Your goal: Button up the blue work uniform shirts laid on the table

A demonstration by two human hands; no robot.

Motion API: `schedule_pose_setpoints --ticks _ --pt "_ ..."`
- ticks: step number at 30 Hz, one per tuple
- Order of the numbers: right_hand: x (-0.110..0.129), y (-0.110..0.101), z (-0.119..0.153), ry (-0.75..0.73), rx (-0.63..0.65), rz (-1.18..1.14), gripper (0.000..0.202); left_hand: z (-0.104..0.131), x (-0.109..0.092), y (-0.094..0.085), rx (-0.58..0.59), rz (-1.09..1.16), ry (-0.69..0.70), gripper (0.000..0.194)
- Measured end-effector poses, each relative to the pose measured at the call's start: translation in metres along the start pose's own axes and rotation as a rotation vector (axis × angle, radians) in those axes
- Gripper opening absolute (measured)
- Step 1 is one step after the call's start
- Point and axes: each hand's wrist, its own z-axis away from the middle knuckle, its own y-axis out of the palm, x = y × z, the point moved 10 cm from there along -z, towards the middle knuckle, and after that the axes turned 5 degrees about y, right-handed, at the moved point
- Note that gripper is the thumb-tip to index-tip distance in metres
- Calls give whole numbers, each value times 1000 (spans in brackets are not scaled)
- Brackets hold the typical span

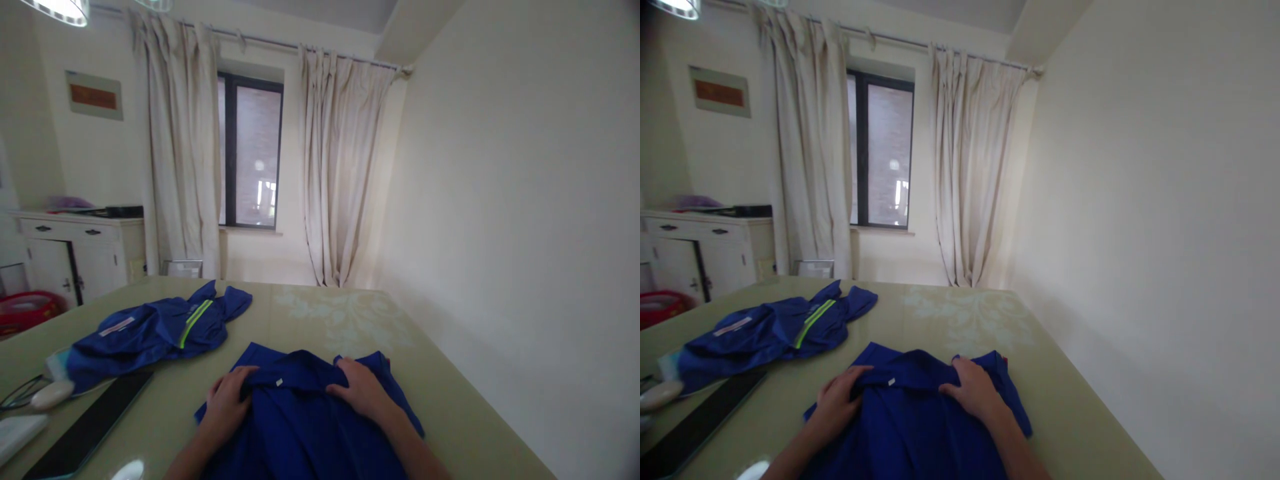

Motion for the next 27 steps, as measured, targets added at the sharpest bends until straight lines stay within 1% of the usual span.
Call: schedule_pose_setpoints --ticks 2,3,5,6,8,10,12,13,14,15,16,17,19,21,22,23,24,25,27 --pt "-10 13 1 54 -65 -47 36 1 4 -4 -51 4 -8 48" --pt "-15 17 3 72 -105 -86 34 1 6 -7 -82 24 -14 46" --pt "-26 15 7 88 -194 -217 39 0 7 -15 -146 116 -20 42" --pt "-33 9 9 102 -248 -308 42 -1 5 -21 -181 193 -15 39" --pt "-51 -12 16 162 -377 -518 50 -4 0 -35 -245 370 -21 32" --pt "-67 -37 26 234 -503 -712 53 -5 -8 -55 -325 497 -67 39" --pt "-70 -63 37 265 -570 -863 52 -4 -21 -79 -427 530 -121 48" --pt "-66 -75 42 263 -583 -931 50 -3 -31 -88 -447 533 -119 50" --pt "-61 -85 46 257 -578 -997 49 -4 -42 -91 -433 543 -99 51" --pt "-54 -94 49 252 -560 -1066 48 -6 -53 -89 -383 570 -71 50" --pt "-46 -99 51 250 -530 -1134 48 -7 -63 -81 -309 618 -46 50" --pt "-38 -103 53 250 -497 -1199 48 -7 -68 -69 -233 681 -43 53" --pt "-26 -106 56 244 -439 -1292 49 -1 -67 -34 -81 819 -106 69" --pt "-24 -104 61 250 -431 -1338 49 9 -64 4 61 922 -146 81" --pt "-28 -103 64 260 -446 -1349 48 14 -65 18 115 947 -133 83" --pt "-34 -101 68 275 -462 -1352 48 19 -67 27 146 963 -104 80" --pt "-41 -99 72 292 -475 -1342 47 23 -71 32 159 985 -63 75" --pt "-48 -98 76 307 -484 -1314 48 27 -75 32 163 1017 -25 69" --pt "-60 -102 87 323 -525 -1213 53 34 -85 24 176 1101 -16 62"
